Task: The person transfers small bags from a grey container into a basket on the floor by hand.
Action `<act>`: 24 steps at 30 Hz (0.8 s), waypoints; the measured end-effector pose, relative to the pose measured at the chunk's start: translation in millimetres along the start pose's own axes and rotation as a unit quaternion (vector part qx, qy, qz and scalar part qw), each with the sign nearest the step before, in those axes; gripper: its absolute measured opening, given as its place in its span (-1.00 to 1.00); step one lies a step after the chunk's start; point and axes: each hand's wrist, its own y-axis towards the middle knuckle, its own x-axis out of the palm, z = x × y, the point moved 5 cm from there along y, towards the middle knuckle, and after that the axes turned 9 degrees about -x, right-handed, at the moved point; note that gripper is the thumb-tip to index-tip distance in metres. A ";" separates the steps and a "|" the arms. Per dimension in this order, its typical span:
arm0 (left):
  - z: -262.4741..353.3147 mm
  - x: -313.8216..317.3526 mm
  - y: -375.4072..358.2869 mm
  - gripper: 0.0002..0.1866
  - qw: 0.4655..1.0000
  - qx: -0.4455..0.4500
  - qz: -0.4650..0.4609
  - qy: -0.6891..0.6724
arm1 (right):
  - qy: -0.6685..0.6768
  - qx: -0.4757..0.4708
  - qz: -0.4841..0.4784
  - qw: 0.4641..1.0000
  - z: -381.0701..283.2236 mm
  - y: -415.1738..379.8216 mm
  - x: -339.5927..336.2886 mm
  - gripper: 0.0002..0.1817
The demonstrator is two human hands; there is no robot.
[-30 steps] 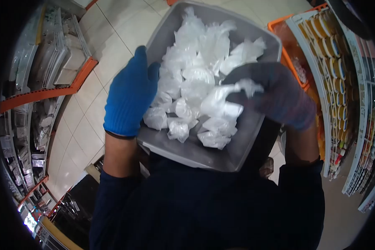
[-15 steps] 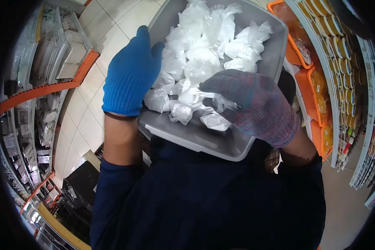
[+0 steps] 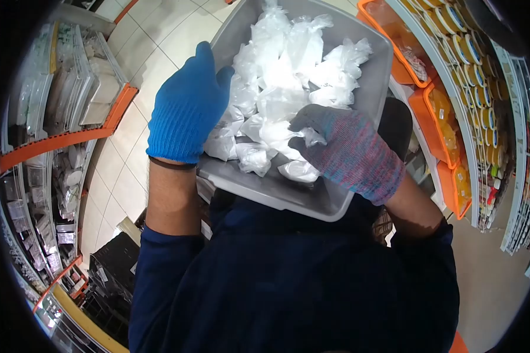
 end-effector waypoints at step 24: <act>16.2 -1.4 8.9 -0.36 0.999 -0.020 -0.033 0.025 | -0.215 -0.125 -0.171 0.953 10.3 -0.7 49.1 -0.78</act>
